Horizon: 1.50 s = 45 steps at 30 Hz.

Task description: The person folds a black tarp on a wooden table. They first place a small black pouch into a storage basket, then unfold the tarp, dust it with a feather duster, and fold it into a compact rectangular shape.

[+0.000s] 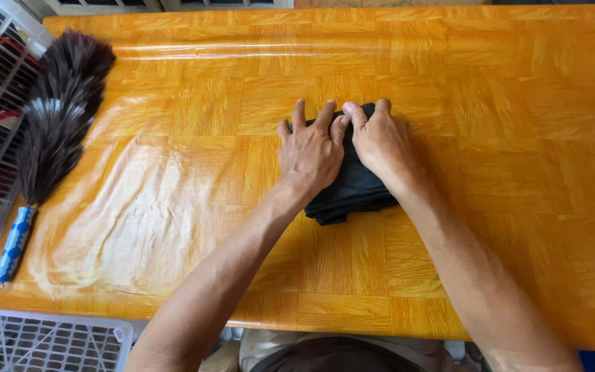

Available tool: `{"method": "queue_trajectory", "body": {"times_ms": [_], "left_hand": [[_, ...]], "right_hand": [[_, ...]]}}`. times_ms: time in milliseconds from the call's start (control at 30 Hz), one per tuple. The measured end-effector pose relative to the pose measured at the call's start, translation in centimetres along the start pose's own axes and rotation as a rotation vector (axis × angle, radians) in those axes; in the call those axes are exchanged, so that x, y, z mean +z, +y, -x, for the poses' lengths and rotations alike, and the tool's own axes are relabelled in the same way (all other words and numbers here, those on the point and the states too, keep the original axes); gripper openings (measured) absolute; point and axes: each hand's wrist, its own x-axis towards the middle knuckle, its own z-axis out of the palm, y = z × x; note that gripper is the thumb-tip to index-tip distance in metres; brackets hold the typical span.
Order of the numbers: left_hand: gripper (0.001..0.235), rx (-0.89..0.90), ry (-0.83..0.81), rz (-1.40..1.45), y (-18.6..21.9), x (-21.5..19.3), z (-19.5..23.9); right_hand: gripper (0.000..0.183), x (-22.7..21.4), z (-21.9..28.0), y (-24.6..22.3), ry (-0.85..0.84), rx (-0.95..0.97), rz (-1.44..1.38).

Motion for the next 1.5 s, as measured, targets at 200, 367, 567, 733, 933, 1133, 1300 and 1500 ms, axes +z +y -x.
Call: {"method": "queue_trajectory", "body": {"times_ms": [200, 367, 567, 733, 933, 1133, 1300, 1500], "left_hand": [[0.052, 0.141, 0.142, -0.143, -1.2, 2.1, -0.6], [0.052, 0.195, 0.135, -0.141, -0.7, 1.0, -0.1], [0.057, 0.284, 0.019, -0.151, -1.3, -0.4, -3.4], [0.068, 0.423, -0.201, 0.035, -0.5, -3.3, -4.3], [0.073, 0.317, -0.400, 0.054, 0.1, -5.0, -3.7], [0.071, 0.295, -0.605, 0.483, -1.6, -4.2, -5.2], [0.044, 0.410, -0.524, 0.636, -3.4, -1.3, -6.7], [0.030, 0.548, -0.459, 0.757, -3.7, -0.7, -6.2]], "right_hand": [[0.072, -0.9, 1.3, -1.3, 0.030, -0.003, 0.029], [0.080, -1.5, 1.4, -0.4, -0.004, -0.053, -0.129], [0.077, -1.8, 2.1, 0.3, 0.022, -0.087, -0.206], [0.067, -0.5, 1.2, 0.4, 0.039, -0.112, -0.047], [0.042, -0.2, 1.3, -0.5, 0.086, -0.166, -0.138], [0.038, -0.3, 1.2, -0.1, 0.059, -0.322, -0.149], [0.048, -2.1, 2.4, -0.4, 0.141, -0.340, -0.225], [0.076, 0.6, 6.4, -2.1, 0.340, -0.573, 0.057]]}}
